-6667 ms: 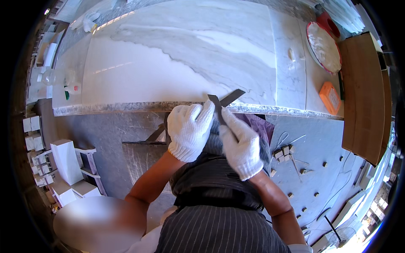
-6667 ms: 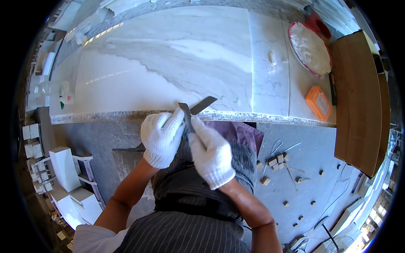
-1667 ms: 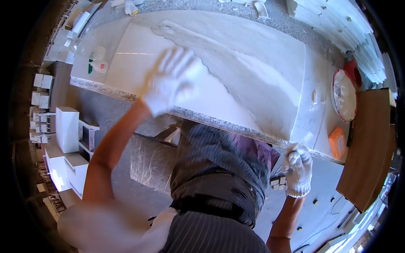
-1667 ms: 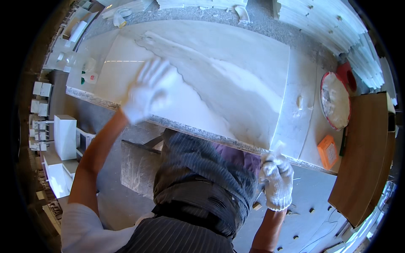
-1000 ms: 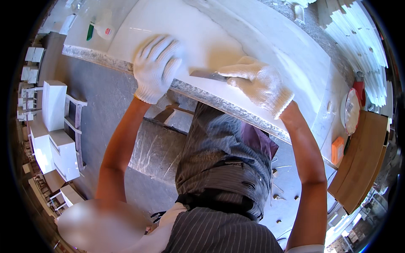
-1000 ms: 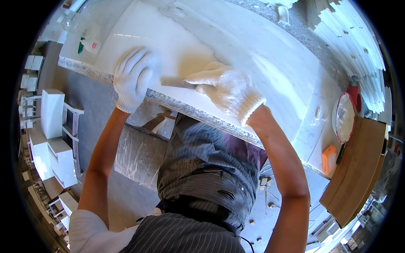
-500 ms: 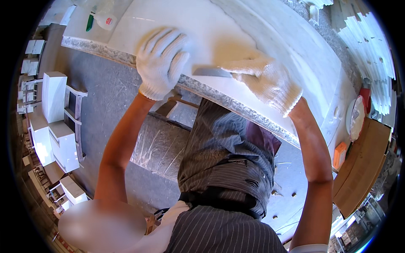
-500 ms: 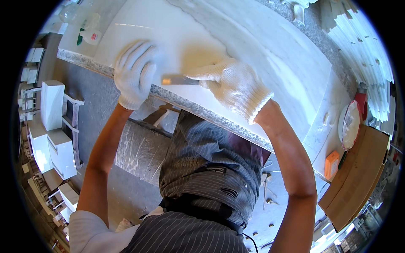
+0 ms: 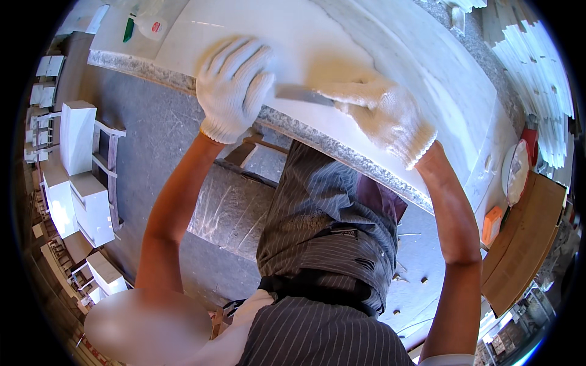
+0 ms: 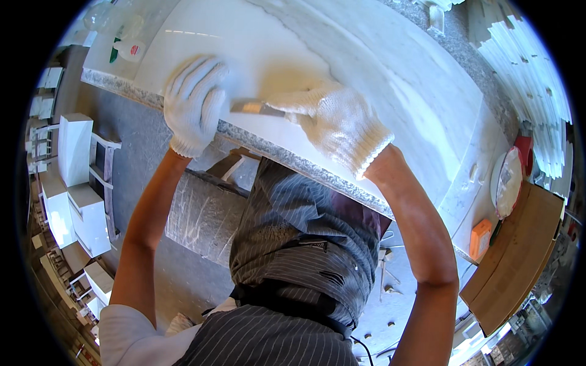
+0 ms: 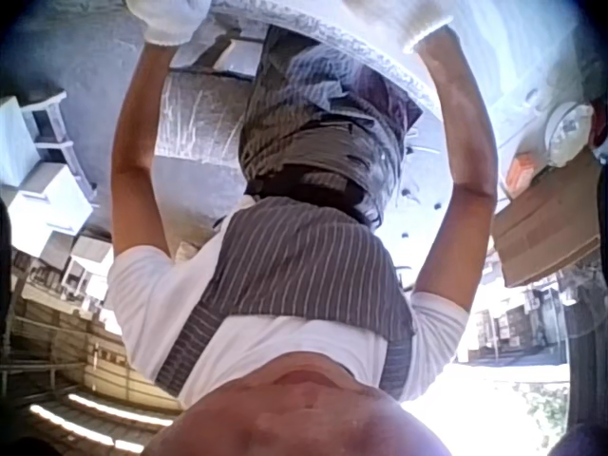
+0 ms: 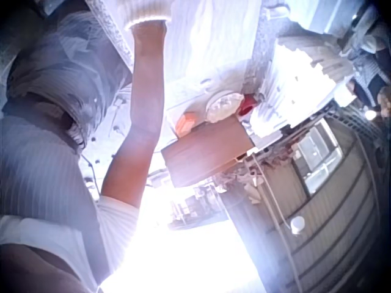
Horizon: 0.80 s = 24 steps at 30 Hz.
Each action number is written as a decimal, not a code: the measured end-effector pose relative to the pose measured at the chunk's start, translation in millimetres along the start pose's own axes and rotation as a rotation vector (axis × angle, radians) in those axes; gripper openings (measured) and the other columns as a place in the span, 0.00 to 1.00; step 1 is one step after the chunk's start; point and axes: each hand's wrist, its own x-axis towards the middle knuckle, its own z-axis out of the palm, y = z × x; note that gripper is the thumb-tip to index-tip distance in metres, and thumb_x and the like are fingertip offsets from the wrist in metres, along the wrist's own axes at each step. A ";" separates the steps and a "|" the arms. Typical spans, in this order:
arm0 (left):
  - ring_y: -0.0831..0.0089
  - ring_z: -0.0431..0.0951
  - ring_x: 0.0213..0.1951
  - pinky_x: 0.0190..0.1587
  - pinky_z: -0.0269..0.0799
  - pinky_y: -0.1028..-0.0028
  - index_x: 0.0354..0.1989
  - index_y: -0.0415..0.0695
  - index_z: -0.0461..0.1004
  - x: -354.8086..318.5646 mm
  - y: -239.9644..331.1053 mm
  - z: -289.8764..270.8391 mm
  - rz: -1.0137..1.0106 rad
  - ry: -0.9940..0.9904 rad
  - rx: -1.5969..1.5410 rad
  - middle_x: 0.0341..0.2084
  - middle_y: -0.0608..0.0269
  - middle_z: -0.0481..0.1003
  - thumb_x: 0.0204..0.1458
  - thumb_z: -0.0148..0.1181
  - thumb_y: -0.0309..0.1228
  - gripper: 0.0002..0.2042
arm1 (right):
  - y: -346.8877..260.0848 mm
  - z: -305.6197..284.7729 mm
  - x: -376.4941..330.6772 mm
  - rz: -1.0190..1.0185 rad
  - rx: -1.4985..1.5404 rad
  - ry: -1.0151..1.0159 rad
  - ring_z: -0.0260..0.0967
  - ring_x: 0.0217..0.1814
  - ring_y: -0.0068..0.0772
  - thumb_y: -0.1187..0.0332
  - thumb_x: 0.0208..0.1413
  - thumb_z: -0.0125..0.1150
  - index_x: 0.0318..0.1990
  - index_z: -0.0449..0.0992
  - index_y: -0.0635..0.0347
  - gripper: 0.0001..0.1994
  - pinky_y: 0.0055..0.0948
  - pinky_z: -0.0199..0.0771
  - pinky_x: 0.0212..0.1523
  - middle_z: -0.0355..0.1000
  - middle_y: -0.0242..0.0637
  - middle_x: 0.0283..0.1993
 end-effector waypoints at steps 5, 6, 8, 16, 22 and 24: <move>0.56 0.77 0.57 0.61 0.69 0.60 0.51 0.41 0.82 1.2 3.8 -0.5 -0.021 -0.014 -0.013 0.53 0.56 0.80 0.60 0.55 0.33 0.16 | -0.4 -0.2 6.2 -0.090 -0.194 0.000 0.77 0.41 0.38 0.76 0.60 0.60 0.55 0.83 0.41 0.19 0.34 0.78 0.44 0.77 0.37 0.39; 0.55 0.78 0.56 0.60 0.70 0.59 0.49 0.42 0.82 1.1 3.3 -0.7 -0.014 -0.011 -0.006 0.51 0.57 0.80 0.58 0.58 0.34 0.15 | 2.9 0.0 4.8 -0.114 -0.208 -0.019 0.76 0.40 0.41 0.75 0.61 0.58 0.56 0.82 0.38 0.20 0.37 0.78 0.42 0.76 0.39 0.39; 0.55 0.78 0.54 0.58 0.73 0.59 0.47 0.44 0.83 0.5 1.1 -1.5 -0.003 -0.001 0.016 0.48 0.58 0.81 0.56 0.63 0.37 0.14 | 7.4 0.8 4.6 -0.160 -0.236 -0.043 0.76 0.38 0.45 0.74 0.62 0.57 0.56 0.81 0.35 0.20 0.40 0.78 0.40 0.75 0.40 0.39; 0.54 0.79 0.54 0.58 0.73 0.58 0.47 0.44 0.83 1.9 0.9 -1.1 0.011 0.015 -0.004 0.48 0.58 0.81 0.57 0.61 0.37 0.14 | 4.0 3.4 -3.3 -0.176 -0.302 -0.016 0.75 0.36 0.45 0.73 0.61 0.57 0.56 0.79 0.35 0.19 0.41 0.77 0.35 0.73 0.40 0.37; 0.54 0.79 0.54 0.58 0.73 0.58 0.47 0.44 0.82 5.4 3.5 -0.4 -0.003 0.002 -0.018 0.49 0.58 0.81 0.57 0.61 0.37 0.14 | 3.2 -0.1 -13.4 -0.200 -0.270 -0.052 0.75 0.35 0.44 0.72 0.61 0.58 0.56 0.79 0.35 0.19 0.43 0.77 0.32 0.72 0.39 0.36; 0.54 0.79 0.54 0.57 0.73 0.58 0.47 0.44 0.82 5.6 4.4 1.2 -0.004 0.005 -0.017 0.49 0.58 0.81 0.57 0.61 0.37 0.14 | 5.0 0.7 -14.7 -0.141 -0.208 -0.062 0.75 0.35 0.44 0.72 0.61 0.58 0.56 0.79 0.35 0.19 0.42 0.78 0.33 0.73 0.39 0.37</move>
